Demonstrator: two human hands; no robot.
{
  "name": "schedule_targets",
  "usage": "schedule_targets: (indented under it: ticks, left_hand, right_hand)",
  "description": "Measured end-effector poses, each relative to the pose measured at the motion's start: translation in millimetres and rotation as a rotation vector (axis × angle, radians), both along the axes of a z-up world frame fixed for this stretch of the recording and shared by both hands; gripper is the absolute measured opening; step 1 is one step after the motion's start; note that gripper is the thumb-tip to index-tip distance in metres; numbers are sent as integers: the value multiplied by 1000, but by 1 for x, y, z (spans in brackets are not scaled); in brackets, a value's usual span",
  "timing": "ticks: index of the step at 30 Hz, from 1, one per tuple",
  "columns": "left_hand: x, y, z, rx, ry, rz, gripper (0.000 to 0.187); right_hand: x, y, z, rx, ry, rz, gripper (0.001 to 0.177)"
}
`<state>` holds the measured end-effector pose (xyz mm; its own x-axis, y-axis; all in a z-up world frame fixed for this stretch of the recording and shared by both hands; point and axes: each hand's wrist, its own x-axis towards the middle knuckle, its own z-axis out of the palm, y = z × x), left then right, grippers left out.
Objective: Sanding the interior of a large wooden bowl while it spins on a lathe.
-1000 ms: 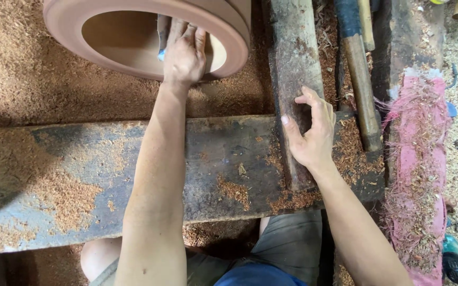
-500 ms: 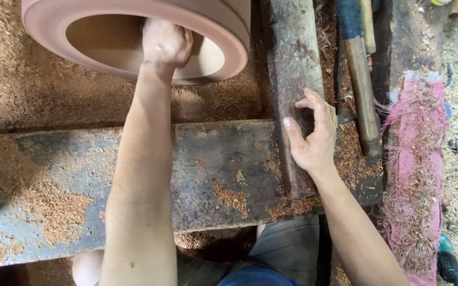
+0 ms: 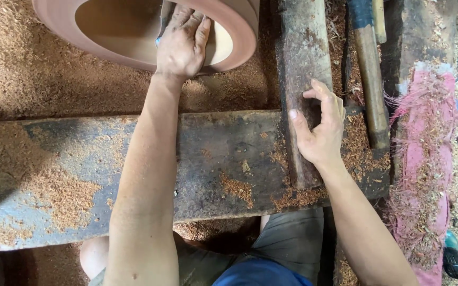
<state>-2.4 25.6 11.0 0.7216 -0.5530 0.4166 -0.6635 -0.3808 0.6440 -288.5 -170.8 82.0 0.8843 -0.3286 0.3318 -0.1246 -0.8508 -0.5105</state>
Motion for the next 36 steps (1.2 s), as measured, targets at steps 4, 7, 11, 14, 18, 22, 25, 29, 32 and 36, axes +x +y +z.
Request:
schedule_targets:
  ticks: [4,7,11,14,18,22,25,29,32,36]
  left_hand:
    - [-5,5,-4,165,24,67,43]
    - [-16,8,9,189,68,48,44]
    - [-26,14,10,170,98,42,46]
    - [-33,20,11,215,116,52,47]
    - [-43,25,14,238,170,35,46]
    - [-54,27,23,265,254,31,49]
    - [-56,23,26,344,251,32,53]
    - [-48,14,18,334,225,25,63]
    - [-37,6,9,297,217,16,63]
    - [-27,9,4,263,185,33,60]
  right_hand:
    - [0,3,3,7,-3,2,62]
    - [-1,2,2,4,-3,2,62]
    - [-1,2,2,2,-9,0,62]
    - [-2,4,2,0,-15,5,62]
    - [-4,3,1,4,-31,14,61]
    - [-5,4,1,-9,-39,17,61]
    - [-4,4,0,4,-43,10,61]
    - [-3,1,-1,-9,-28,18,61]
    - [-2,0,-1,7,-23,7,61]
    - [-1,-1,0,5,-27,12,61]
